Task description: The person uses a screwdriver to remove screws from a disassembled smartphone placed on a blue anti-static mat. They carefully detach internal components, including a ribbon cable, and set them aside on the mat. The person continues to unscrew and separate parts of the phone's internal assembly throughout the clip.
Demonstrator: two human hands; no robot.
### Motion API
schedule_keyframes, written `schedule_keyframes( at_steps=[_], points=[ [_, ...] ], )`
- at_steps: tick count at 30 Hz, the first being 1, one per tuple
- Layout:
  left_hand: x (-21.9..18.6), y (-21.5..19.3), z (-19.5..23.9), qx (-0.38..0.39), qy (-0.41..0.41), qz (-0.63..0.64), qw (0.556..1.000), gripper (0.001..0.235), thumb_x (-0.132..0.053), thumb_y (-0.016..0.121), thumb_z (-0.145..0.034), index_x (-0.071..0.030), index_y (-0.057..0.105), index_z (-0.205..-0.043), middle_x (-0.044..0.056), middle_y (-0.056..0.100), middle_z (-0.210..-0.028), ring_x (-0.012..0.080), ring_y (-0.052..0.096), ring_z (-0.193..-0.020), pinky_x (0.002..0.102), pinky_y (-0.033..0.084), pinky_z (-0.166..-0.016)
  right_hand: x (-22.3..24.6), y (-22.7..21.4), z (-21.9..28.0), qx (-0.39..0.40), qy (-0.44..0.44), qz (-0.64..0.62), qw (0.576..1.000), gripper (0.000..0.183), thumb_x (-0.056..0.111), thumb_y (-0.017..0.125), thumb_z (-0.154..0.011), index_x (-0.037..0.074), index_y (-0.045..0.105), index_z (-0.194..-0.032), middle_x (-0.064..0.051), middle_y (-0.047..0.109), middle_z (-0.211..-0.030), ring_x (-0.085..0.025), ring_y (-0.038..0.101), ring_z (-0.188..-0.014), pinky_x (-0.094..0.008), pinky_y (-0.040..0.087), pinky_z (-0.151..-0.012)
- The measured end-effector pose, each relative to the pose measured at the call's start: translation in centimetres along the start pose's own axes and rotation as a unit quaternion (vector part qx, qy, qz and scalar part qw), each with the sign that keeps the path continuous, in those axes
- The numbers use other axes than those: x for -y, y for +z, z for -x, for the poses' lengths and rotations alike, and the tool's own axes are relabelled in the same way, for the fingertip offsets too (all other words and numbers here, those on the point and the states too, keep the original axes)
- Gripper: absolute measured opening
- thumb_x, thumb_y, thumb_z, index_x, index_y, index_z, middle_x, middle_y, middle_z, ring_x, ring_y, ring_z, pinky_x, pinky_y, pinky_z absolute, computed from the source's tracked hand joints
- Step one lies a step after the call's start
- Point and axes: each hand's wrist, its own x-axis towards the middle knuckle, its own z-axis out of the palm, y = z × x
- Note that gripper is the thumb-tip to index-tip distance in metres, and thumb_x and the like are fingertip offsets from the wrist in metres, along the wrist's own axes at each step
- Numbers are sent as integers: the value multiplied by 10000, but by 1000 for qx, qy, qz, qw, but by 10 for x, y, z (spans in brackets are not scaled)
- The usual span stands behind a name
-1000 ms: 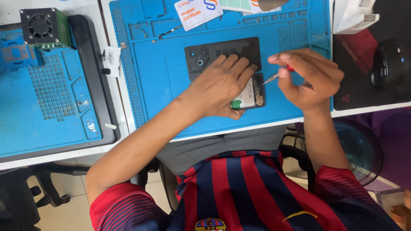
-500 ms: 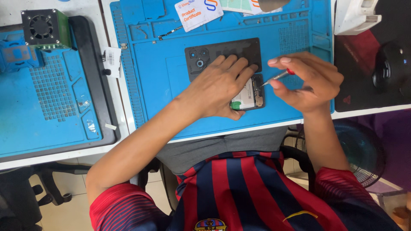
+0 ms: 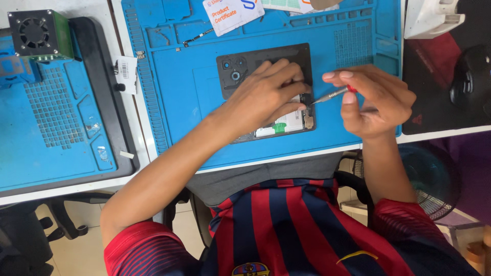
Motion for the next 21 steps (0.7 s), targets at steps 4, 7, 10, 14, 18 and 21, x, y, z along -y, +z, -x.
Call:
schedule_keyframes(
  at_steps=[4,7,10,14,18,21],
  points=[
    [-2,7,-2,4,1,7,1000,262,-203,775,-902,-56,749,-1117,49,589,-1069,230,571,-1065,389,477,-915,2,0,-2,19,8,-11,1000,290,143,781,-1044,-18,651,-1247,-222,767,-1048,-277,789,-870,-321,645,-708],
    [-2,10,-2,3,-2,10,1000,232,-188,768,-906,-60,760,-1100,47,589,-1059,230,569,-1057,390,477,-915,3,-1,-2,17,20,-21,999,281,64,757,-1045,-11,630,-1285,-233,763,-1054,-286,792,-891,-312,651,-711],
    [-2,9,-1,4,-12,14,1000,185,-166,762,-912,-76,780,-1073,40,593,-1053,222,570,-1047,384,478,-914,3,-3,-1,37,16,-34,999,354,16,715,-989,-16,583,-1316,-256,738,-1040,-314,778,-937,-341,657,-732],
    [-4,7,-3,4,-19,31,999,184,-165,772,-914,-81,797,-1076,34,591,-1045,211,567,-1029,373,481,-921,1,-6,5,65,49,-56,995,476,0,797,-995,-1,550,-1402,-247,752,-1047,-298,791,-938,-326,660,-734],
    [-7,1,-4,0,1,38,999,273,-206,798,-828,-71,789,-1066,24,599,-1056,216,577,-1047,375,478,-926,-3,-7,13,37,67,-107,991,484,19,782,-1062,36,530,-1475,-242,750,-1084,-276,792,-932,-314,676,-769],
    [-8,-3,-5,3,-5,52,999,290,-209,815,-812,-70,795,-1066,29,595,-1040,221,574,-1032,382,471,-906,-7,-9,18,17,56,-81,995,512,24,794,-1021,52,538,-1463,-249,757,-1044,-298,798,-904,-320,666,-716]
  ],
)
